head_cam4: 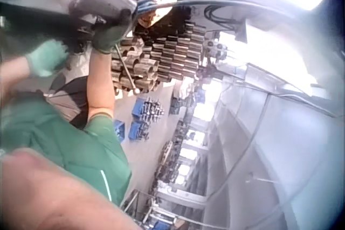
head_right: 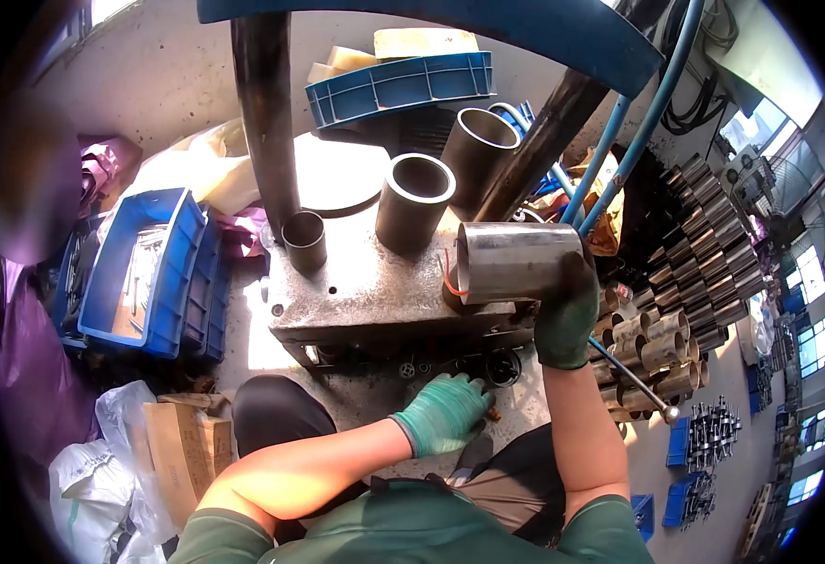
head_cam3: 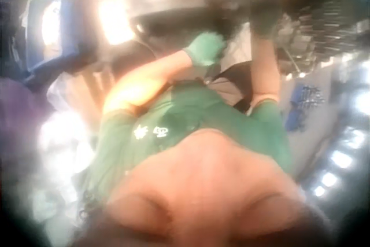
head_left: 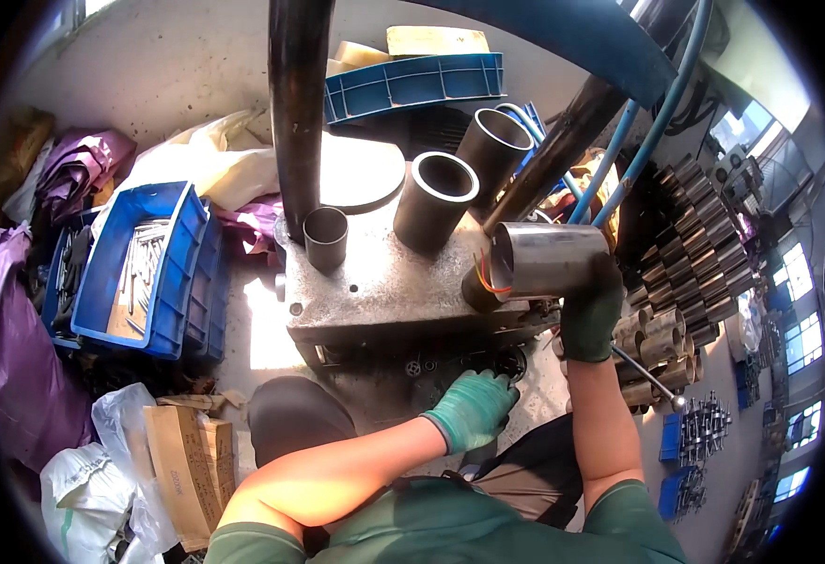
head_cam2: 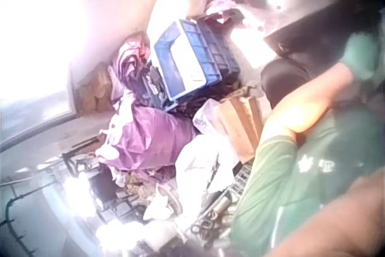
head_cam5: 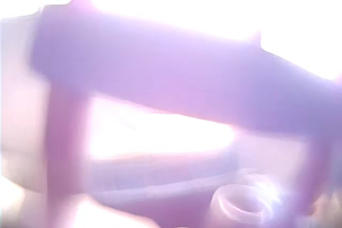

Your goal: The person fits stator coils into metal casings, presses the components together using a press machine, and deposits the assembled units into a wire basket.

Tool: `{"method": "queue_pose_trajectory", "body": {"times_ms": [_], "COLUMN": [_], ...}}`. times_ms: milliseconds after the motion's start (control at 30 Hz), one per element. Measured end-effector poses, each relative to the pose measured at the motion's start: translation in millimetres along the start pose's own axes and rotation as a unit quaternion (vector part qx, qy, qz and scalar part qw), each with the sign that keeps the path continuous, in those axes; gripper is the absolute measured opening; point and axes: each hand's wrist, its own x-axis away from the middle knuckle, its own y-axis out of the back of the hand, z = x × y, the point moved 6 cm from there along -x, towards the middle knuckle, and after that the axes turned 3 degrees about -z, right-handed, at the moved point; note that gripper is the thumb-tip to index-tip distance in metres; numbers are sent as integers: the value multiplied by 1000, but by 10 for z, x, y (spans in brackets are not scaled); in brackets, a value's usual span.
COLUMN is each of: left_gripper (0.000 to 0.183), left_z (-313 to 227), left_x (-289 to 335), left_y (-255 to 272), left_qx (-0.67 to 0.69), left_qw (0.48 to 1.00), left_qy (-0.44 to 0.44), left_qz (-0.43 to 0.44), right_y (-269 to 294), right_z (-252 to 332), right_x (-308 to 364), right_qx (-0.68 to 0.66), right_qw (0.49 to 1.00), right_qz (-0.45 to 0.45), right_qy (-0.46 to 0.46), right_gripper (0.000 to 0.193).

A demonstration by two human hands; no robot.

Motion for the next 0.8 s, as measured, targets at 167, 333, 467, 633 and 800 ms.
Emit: {"method": "queue_pose_trajectory", "body": {"times_ms": [167, 333, 467, 633, 800], "left_gripper": [38, 38, 34, 29, 29], "left_z": [223, 249, 254, 218, 165], "left_x": [108, 60, 52, 110, 134], "left_y": [-407, -428, -348, -337, -305], "left_qx": [-75, -103, -84, -69, -75], "left_qw": [986, 977, 984, 986, 980], "left_qy": [5, -9, -13, -28, -40], "left_qz": [146, 189, 157, 152, 179], "right_y": [-866, -1371, -1556, -1811, -2209], "right_z": [74, -21, -145, -177, -57], "right_x": [-545, -939, -1249, -1405, -1263], "right_qx": [70, 155, 206, 363, 639], "right_qw": [991, 984, 967, 907, 707], "right_qz": [108, 88, 146, 171, 203], "right_qy": [36, 27, 35, 127, 227], "right_gripper": [43, 43, 52, 57, 51]}}
